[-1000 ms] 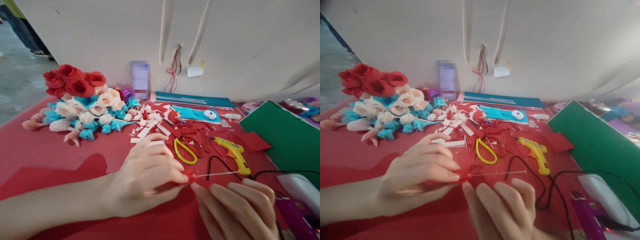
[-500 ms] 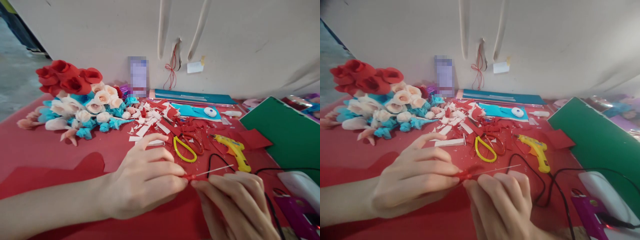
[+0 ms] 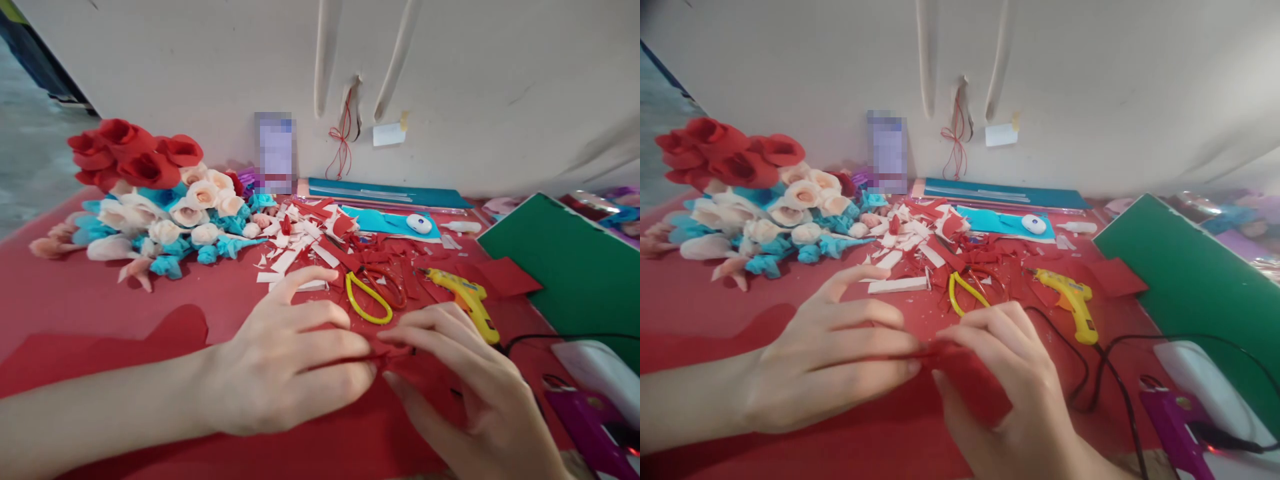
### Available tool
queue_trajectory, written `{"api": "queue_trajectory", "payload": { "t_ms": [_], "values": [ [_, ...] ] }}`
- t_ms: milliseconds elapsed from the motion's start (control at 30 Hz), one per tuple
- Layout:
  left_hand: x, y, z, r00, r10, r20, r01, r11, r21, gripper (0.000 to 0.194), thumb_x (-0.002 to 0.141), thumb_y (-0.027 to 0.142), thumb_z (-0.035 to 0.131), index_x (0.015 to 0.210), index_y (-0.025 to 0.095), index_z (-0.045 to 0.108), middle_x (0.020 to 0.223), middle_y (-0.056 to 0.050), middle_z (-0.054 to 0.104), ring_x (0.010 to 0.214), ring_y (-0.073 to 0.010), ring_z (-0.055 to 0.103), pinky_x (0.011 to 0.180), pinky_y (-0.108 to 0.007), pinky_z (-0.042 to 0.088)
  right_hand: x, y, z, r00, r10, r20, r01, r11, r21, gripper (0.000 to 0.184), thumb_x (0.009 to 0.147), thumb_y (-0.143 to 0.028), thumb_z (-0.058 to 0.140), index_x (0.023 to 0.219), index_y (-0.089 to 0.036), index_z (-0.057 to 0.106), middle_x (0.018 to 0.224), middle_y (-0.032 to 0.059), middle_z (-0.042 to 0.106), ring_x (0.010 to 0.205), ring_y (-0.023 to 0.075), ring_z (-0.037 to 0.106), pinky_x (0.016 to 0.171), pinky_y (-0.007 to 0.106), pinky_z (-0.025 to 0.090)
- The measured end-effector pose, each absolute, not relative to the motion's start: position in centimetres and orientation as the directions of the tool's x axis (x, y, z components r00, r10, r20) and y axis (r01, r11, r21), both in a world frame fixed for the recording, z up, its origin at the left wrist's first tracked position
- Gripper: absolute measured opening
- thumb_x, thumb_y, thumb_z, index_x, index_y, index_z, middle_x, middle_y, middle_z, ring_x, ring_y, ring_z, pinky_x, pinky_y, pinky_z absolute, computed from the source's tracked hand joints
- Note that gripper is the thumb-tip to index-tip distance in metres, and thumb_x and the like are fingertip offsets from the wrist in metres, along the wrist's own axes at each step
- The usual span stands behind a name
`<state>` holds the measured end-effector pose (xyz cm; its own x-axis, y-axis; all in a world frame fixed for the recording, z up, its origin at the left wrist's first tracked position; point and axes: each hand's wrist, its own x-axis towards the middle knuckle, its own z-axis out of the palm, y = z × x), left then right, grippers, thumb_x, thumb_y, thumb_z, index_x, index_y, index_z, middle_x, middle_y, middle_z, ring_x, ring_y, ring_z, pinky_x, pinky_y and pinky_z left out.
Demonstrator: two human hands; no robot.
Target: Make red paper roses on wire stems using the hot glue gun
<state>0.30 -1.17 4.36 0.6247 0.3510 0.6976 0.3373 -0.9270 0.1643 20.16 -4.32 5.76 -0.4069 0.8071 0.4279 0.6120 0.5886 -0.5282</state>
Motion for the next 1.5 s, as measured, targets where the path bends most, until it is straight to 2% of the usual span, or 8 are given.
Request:
{"api": "queue_trajectory", "payload": {
  "t_ms": [133,400,500,600,667,900,1300,1500],
  "values": [
    [0.4,-1.4,4.3,0.639,0.349,0.685,0.343,-0.927,0.153,0.014,0.081,0.011,0.052,0.078,0.021,0.063,0.076,0.007,0.070,0.074,-0.0082,0.060,0.102,-0.037,0.024,19.9,-4.2,5.7,-0.409,0.847,0.340,0.540,0.525,-0.658,0.018,0.071,-0.007,0.055,0.084,-0.019,0.058,0.079,-0.0001,0.058,0.074,0.0104,0.053,0.063,0.021,0.047],
    [0.4,-1.2,4.3,0.654,0.366,0.662,0.313,-0.928,0.204,0.018,0.082,0.009,0.049,0.080,0.021,0.063,0.086,0.006,0.070,0.077,-0.0091,0.060,0.103,-0.037,0.022,20.0,-3.8,5.9,-0.392,0.896,0.206,0.456,0.385,-0.803,0.014,0.071,-0.006,0.057,0.075,-0.019,0.059,0.074,-0.0008,0.059,0.072,0.0101,0.056,0.063,0.019,0.047],
    [0.3,-1.1,4.3,0.624,0.406,0.668,0.267,-0.914,0.305,0.019,0.079,0.008,0.052,0.092,0.019,0.059,0.089,0.003,0.069,0.078,-0.0101,0.060,0.102,-0.036,0.025,20.1,-3.5,5.7,-0.402,0.908,0.119,0.382,0.285,-0.879,0.010,0.073,-0.011,0.058,0.077,-0.020,0.058,0.076,-0.0007,0.060,0.073,0.0108,0.057,0.065,0.020,0.047],
    [0.6,-1.1,4.4,0.535,0.557,0.635,0.324,-0.830,0.455,0.031,0.074,0.013,0.059,0.104,0.016,0.052,0.094,-0.001,0.067,0.086,-0.0120,0.060,0.100,-0.033,0.030,20.2,-3.5,5.3,-0.376,0.927,0.021,0.257,0.125,-0.958,0.007,0.076,-0.017,0.058,0.079,-0.023,0.057,0.078,-0.0023,0.059,0.072,0.0093,0.056,0.064,0.018,0.046],
    [0.9,-1.1,4.4,0.506,0.654,0.563,0.346,-0.751,0.562,0.032,0.073,0.018,0.062,0.103,0.016,0.052,0.094,-0.002,0.066,0.088,-0.0132,0.059,0.094,-0.031,0.037,20.1,-3.7,5.0,-0.359,0.932,-0.046,0.157,0.012,-0.988,0.005,0.077,-0.020,0.058,0.080,-0.024,0.057,0.077,-0.0037,0.059,0.071,0.0074,0.054,0.062,0.015,0.044],
    [1.5,-1.3,4.2,0.539,0.727,0.426,0.158,-0.584,0.796,0.012,0.071,0.013,0.063,0.083,0.015,0.060,0.076,-0.001,0.062,0.071,-0.0110,0.056,0.069,-0.025,0.046,19.8,-4.4,4.1,-0.341,0.919,-0.196,-0.063,-0.230,-0.971,0.006,0.075,-0.024,0.062,0.076,-0.021,0.057,0.079,-0.0028,0.056,0.072,0.0069,0.052,0.062,0.015,0.042],
    [1.7,-1.8,3.8,0.512,0.829,0.224,0.001,-0.261,0.965,0.006,0.073,0.012,0.061,0.074,0.016,0.057,0.078,-0.002,0.060,0.075,-0.0117,0.058,0.070,-0.024,0.050,19.2,-4.5,3.5,-0.336,0.921,-0.198,-0.159,-0.262,-0.952,0.006,0.074,-0.023,0.064,0.078,-0.023,0.059,0.081,-0.0029,0.057,0.075,0.0076,0.053,0.068,0.017,0.045],
    [1.7,-1.7,3.5,0.475,0.850,0.228,-0.016,-0.251,0.968,0.011,0.069,0.011,0.065,0.079,0.016,0.062,0.077,-0.001,0.059,0.074,-0.0110,0.057,0.071,-0.024,0.050,19.3,-4.5,3.3,-0.339,0.922,-0.188,-0.128,-0.243,-0.961,0.007,0.077,-0.025,0.060,0.084,-0.025,0.061,0.083,-0.0034,0.059,0.076,0.0070,0.053,0.068,0.017,0.043]
  ]
}}
